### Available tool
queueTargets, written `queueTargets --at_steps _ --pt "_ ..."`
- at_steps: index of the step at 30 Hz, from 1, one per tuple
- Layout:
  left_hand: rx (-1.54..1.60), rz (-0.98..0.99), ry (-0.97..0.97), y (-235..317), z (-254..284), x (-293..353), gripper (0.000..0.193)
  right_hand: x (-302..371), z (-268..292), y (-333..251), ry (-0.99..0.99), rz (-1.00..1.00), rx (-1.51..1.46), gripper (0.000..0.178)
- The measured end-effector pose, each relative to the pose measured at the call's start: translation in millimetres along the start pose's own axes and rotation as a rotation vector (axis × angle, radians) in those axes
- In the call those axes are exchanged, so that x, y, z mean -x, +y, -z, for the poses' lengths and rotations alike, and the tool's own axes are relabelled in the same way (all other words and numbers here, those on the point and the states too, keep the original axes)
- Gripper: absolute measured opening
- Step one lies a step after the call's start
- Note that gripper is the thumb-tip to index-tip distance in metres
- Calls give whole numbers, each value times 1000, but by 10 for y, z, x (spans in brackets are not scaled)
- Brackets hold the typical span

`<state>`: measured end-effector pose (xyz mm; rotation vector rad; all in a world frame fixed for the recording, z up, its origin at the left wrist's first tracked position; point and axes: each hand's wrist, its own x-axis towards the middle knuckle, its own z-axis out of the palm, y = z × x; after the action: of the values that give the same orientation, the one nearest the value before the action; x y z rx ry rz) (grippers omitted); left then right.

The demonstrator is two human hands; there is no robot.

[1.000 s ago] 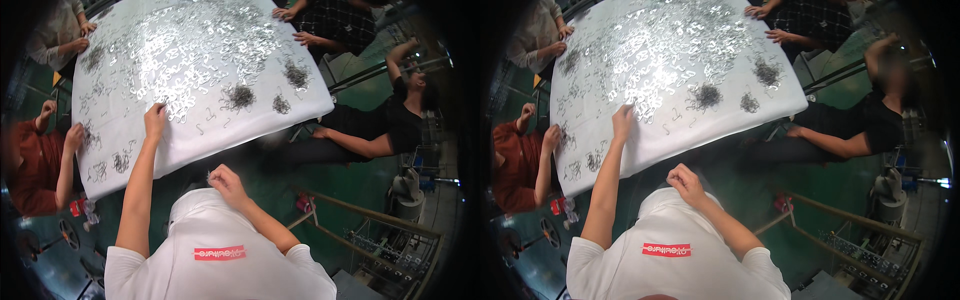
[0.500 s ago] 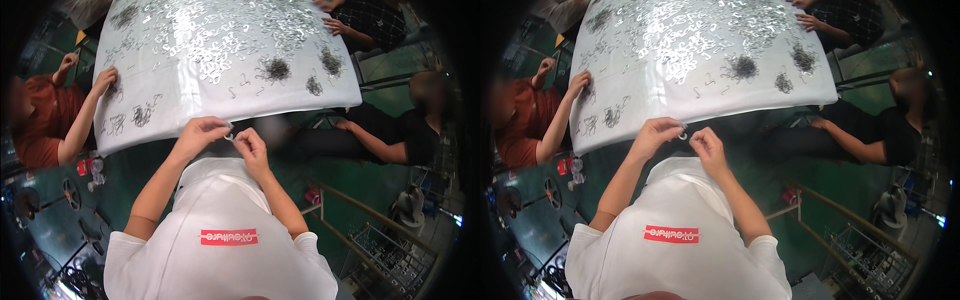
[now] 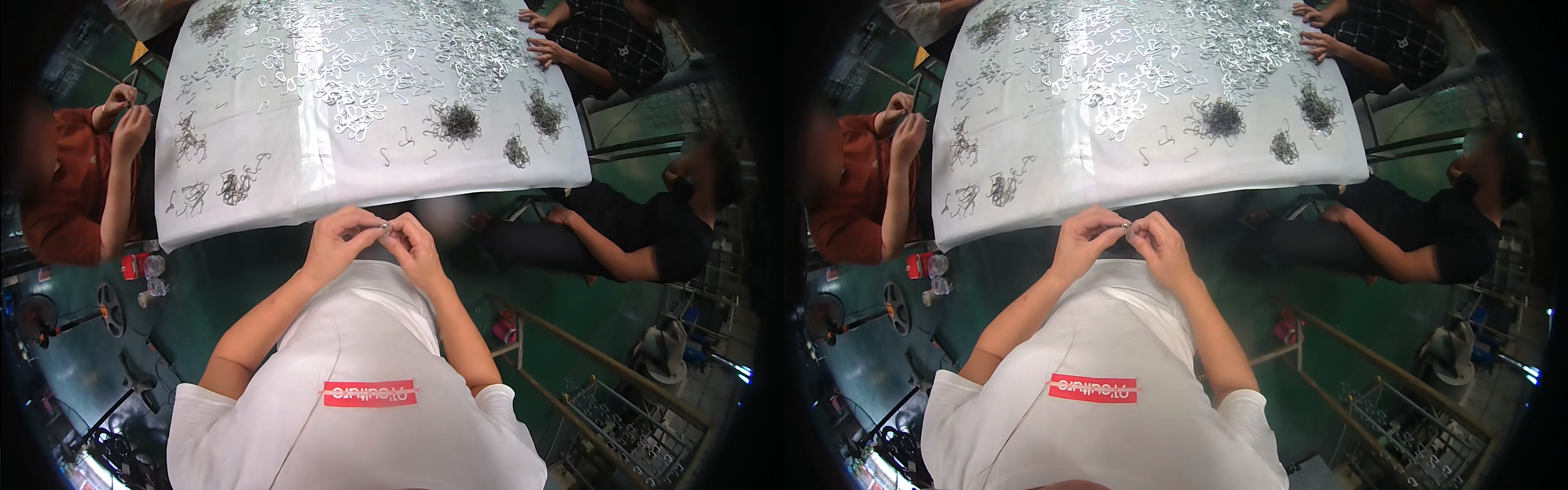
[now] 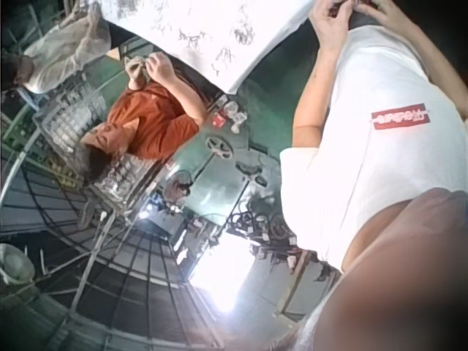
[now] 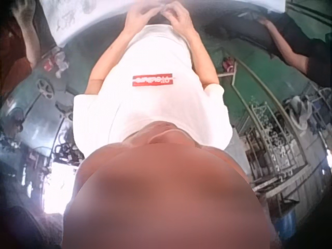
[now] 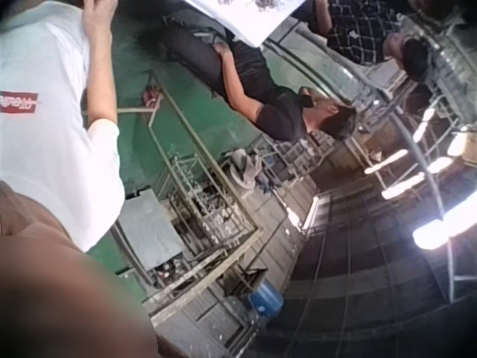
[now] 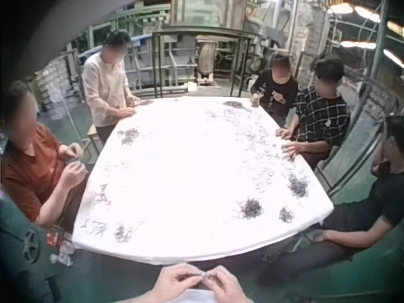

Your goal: The person picks small metal hooks and S-shaped clips from a white sheet on a table and links them by hand. They occasionally stand to hang the assembled chains on a nearby metal rack, then return to the table to continue linking more pieces.

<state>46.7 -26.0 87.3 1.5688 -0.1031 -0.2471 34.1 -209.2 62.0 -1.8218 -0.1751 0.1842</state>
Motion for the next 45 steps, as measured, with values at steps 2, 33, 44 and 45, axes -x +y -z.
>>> queueTargets --at_steps 2,33,44,45 --pt "-43 -49 5 -56 7 -4 13 -80 175 143 -44 -36 -18 22" --pt "-90 -84 42 -230 -2 204 13 -1530 1045 1155 -30 -146 789 19" --pt "-26 -79 76 -261 -22 392 14 -1406 984 1235 80 -156 605 13" --pt "-30 -110 90 -266 -35 393 13 -1392 937 1208 72 -152 710 12"
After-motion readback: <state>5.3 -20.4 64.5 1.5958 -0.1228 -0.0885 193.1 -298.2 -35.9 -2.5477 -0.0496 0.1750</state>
